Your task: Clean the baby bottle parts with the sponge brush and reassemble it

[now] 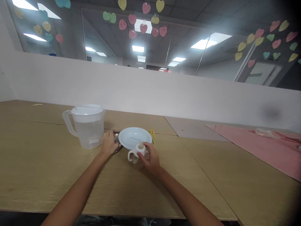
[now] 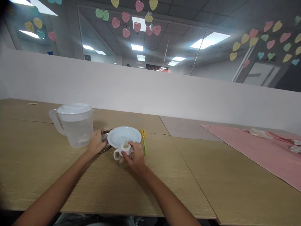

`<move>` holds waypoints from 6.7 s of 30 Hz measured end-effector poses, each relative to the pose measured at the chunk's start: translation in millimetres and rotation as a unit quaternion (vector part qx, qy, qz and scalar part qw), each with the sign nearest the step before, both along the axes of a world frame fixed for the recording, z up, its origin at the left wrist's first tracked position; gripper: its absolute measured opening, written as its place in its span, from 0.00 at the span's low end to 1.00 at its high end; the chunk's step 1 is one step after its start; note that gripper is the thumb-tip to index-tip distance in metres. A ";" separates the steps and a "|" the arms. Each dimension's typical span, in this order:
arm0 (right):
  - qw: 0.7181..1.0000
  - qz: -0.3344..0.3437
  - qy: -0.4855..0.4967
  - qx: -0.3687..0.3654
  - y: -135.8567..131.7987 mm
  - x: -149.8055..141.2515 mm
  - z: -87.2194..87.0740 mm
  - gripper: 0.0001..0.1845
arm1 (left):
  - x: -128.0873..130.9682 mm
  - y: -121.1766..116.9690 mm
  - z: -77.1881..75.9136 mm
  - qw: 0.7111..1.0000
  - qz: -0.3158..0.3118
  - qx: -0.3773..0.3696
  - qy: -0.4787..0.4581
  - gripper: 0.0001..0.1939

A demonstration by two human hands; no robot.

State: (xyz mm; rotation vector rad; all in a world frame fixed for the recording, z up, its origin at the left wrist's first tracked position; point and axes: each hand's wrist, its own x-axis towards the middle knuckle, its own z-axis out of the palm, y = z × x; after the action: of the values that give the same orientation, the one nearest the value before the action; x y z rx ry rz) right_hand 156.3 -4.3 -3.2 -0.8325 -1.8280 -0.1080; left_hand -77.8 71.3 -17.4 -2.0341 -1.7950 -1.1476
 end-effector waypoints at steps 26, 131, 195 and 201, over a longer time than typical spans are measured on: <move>0.998 -0.002 0.070 0.007 0.3 1.2 -0.7 0.15 | 13.9 -25.3 31.2 0.975 -0.007 0.185 -0.121 0.29; 0.976 -0.034 0.213 -0.044 3.7 3.0 10.7 0.29 | 78.3 -58.5 -4.1 0.949 -0.292 0.026 -0.113 0.31; 0.934 0.179 0.118 -0.287 8.4 11.3 32.1 0.16 | 80.4 -63.5 0.2 0.940 -0.312 -0.018 -0.137 0.35; 0.829 0.319 0.152 -0.434 8.2 23.2 41.8 0.28 | 77.9 -65.8 1.1 0.937 -0.325 -0.026 -0.128 0.37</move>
State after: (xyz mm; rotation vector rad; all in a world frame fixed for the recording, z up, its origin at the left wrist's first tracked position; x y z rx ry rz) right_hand 179.5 3.9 38.7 -0.7120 -1.7158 1.3000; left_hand 0.1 5.5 -16.3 -2.7231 -1.2588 -1.6034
